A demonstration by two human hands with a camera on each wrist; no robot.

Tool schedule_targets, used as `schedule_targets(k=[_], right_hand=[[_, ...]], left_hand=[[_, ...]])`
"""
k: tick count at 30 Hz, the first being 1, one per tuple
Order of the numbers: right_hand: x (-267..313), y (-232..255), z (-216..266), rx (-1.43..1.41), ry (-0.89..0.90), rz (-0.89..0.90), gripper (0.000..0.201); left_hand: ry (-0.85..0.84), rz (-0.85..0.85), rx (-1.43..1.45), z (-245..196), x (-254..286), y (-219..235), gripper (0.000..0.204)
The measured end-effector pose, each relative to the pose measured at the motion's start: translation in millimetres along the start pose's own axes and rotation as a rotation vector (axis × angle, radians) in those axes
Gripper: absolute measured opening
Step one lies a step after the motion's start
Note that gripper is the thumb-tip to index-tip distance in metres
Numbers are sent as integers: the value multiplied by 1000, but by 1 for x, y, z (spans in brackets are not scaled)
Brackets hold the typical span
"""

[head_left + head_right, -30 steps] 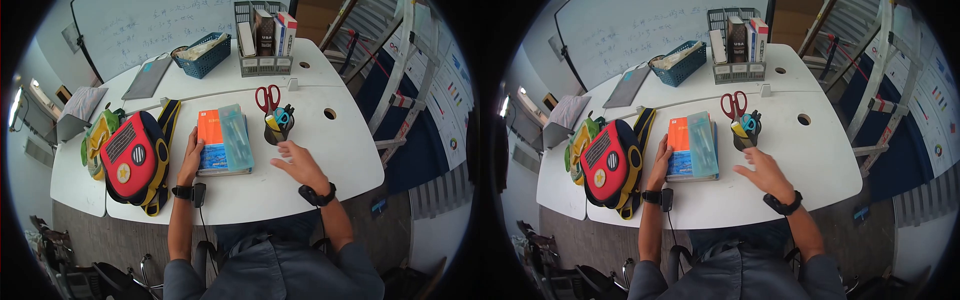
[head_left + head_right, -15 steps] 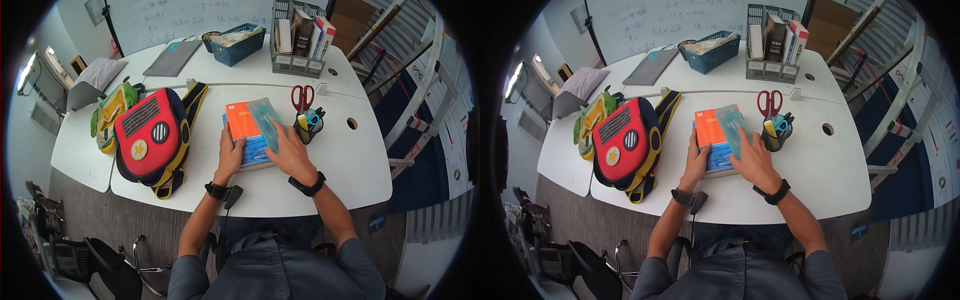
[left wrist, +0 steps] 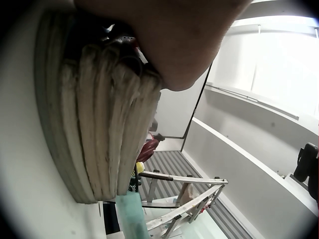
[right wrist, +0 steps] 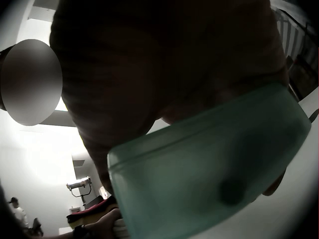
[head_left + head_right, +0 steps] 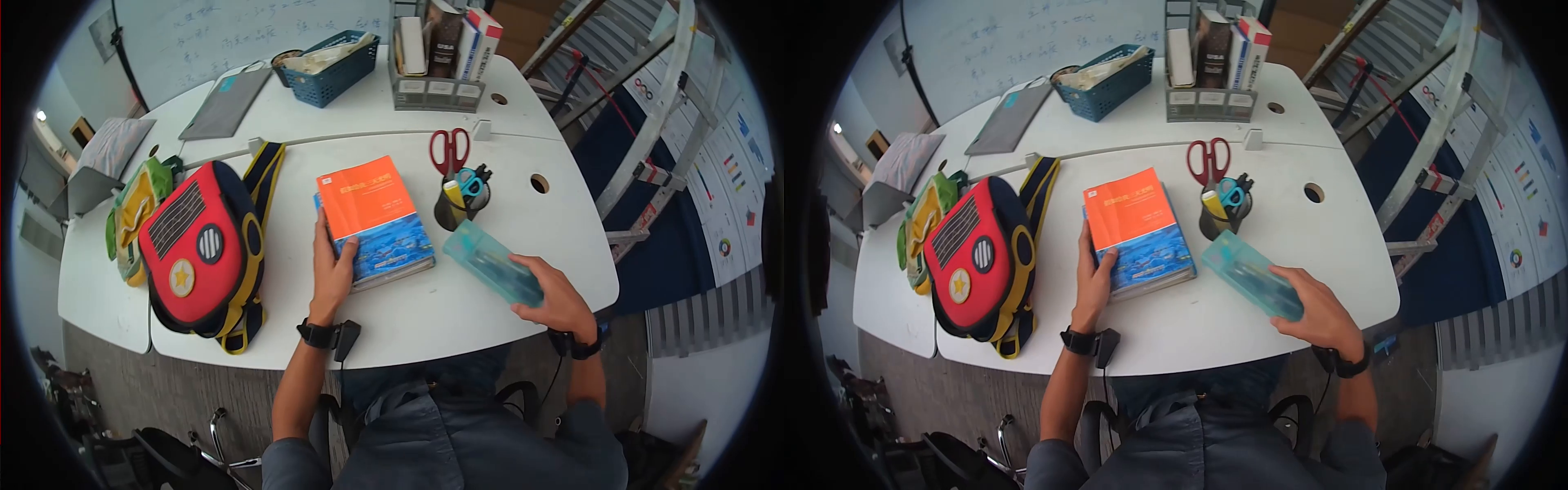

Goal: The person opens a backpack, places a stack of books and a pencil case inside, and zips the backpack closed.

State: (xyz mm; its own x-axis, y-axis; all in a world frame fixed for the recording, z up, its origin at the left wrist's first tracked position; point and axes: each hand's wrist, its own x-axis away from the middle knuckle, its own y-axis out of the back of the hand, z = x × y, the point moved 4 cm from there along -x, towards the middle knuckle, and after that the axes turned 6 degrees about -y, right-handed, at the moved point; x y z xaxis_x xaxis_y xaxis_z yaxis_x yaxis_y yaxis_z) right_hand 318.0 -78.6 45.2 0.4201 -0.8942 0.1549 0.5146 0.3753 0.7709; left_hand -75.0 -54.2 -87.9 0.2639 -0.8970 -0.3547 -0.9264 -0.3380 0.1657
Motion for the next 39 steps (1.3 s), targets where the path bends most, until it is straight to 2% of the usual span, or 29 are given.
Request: schedule_targets(k=[7,12,13,15,17,19,20,23,25,26,28,29,31,33,35,36,39], right_hand=[[32,19,-65,20,-156,-126,77],[-8,-2,-90,5,-252,-410,73],[-21,-10,-92,-3,-254,-417,73],[-42,-21,-87,73,-201,-550,73],[-58,-24,-77,123,-236,-561,71],[-69,-25,-76,242,-392,-468,71],[-72,-26,-78,240,-391,-468,71],[-78,-25,-80,333,-374,-469,78],[-79,-20,-67,304,-169,-562,91],[-82,-16,-61,305,-176,-563,91],[-97,-11,-35,144,63,-533,107],[-108,-9,-24,144,58,-538,107],[-133,-9,0,-15,185,-431,116],[-152,-15,2,43,157,-432,120],[-165,-20,6,-33,148,-439,120],[-170,-19,5,-31,80,-418,119],[-168,-18,5,-63,75,-464,117]], left_hand=[[38,19,129,-4,0,-2,83],[108,33,147,-16,0,-6,83],[103,41,142,-17,-1,-6,83],[129,70,177,-15,-2,-7,83],[118,84,161,-14,-3,-8,84],[111,95,146,-16,-5,-11,84],[106,112,166,-19,-5,-13,84],[115,144,192,-20,-6,-21,86],[105,188,177,-19,-8,-28,86],[106,194,180,-21,-7,-31,86],[162,208,210,-24,-6,-36,86],[159,215,210,-23,-7,-37,86],[116,225,193,-22,-7,-40,86],[116,223,209,-22,-6,-40,86],[117,213,227,-18,-5,-37,85],[103,212,205,-16,-5,-36,84],[62,202,182,-15,-5,-34,81]])
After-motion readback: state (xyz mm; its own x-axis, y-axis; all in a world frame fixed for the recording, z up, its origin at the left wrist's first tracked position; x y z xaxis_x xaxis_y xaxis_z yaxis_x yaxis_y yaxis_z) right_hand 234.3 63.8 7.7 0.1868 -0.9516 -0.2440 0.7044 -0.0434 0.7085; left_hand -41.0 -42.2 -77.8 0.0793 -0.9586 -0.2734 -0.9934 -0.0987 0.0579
